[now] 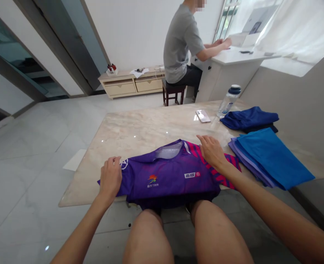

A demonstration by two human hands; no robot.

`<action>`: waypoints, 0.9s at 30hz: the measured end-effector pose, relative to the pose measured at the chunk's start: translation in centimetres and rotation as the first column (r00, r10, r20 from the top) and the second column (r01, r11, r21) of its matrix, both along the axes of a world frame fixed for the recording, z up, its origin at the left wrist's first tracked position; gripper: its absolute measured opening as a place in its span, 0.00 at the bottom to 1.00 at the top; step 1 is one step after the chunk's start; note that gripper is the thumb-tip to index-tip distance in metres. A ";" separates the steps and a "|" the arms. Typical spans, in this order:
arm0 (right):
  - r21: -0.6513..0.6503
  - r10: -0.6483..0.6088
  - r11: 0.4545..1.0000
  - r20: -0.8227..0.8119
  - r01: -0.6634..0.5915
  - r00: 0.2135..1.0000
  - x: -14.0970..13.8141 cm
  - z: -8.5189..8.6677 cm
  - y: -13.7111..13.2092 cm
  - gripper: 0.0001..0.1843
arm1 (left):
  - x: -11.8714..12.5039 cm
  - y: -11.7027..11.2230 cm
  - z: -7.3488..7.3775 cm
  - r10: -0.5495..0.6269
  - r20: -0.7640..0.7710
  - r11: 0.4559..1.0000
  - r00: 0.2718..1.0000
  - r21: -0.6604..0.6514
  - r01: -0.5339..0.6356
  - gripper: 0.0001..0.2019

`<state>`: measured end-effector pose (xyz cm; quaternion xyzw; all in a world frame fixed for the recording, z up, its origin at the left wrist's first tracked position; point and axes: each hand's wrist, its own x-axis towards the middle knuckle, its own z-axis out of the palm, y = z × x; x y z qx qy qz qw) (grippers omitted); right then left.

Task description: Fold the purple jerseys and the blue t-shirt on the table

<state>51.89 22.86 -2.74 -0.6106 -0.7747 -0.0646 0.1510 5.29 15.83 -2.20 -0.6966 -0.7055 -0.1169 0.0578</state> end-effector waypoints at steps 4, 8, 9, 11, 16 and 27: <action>0.057 0.107 0.993 -0.174 -0.099 0.979 -2.6 -3.7 -4.5 0.27 | 5.7 -2.9 -4.5 -0.308 0.193 0.950 0.932 0.006 0.313 0.21; -0.039 0.147 0.987 -0.207 -0.158 0.967 -3.2 -7.6 -7.9 0.30 | 7.9 -4.0 -7.7 -0.326 0.237 0.937 0.915 -0.048 0.346 0.28; -0.062 0.130 0.988 -0.191 -0.144 0.973 -3.1 -8.4 -8.0 0.31 | 7.9 -3.8 -8.1 -0.300 0.220 0.945 0.928 -0.065 0.321 0.29; -0.106 0.098 0.988 -0.148 -0.114 0.984 -3.1 -9.4 -7.5 0.33 | 7.5 -3.1 -8.3 -0.253 0.175 0.955 0.952 -0.110 0.274 0.31; -0.176 0.045 0.983 -0.068 -0.056 0.997 -3.2 -9.4 -5.1 0.35 | 6.0 -0.8 -7.5 -0.081 0.080 0.979 0.994 -0.180 0.094 0.33; -0.224 -0.051 0.974 -0.043 0.040 0.998 -4.8 -9.1 1.6 0.39 | 3.6 6.1 -6.8 0.127 -0.034 0.969 0.991 -0.208 -0.131 0.32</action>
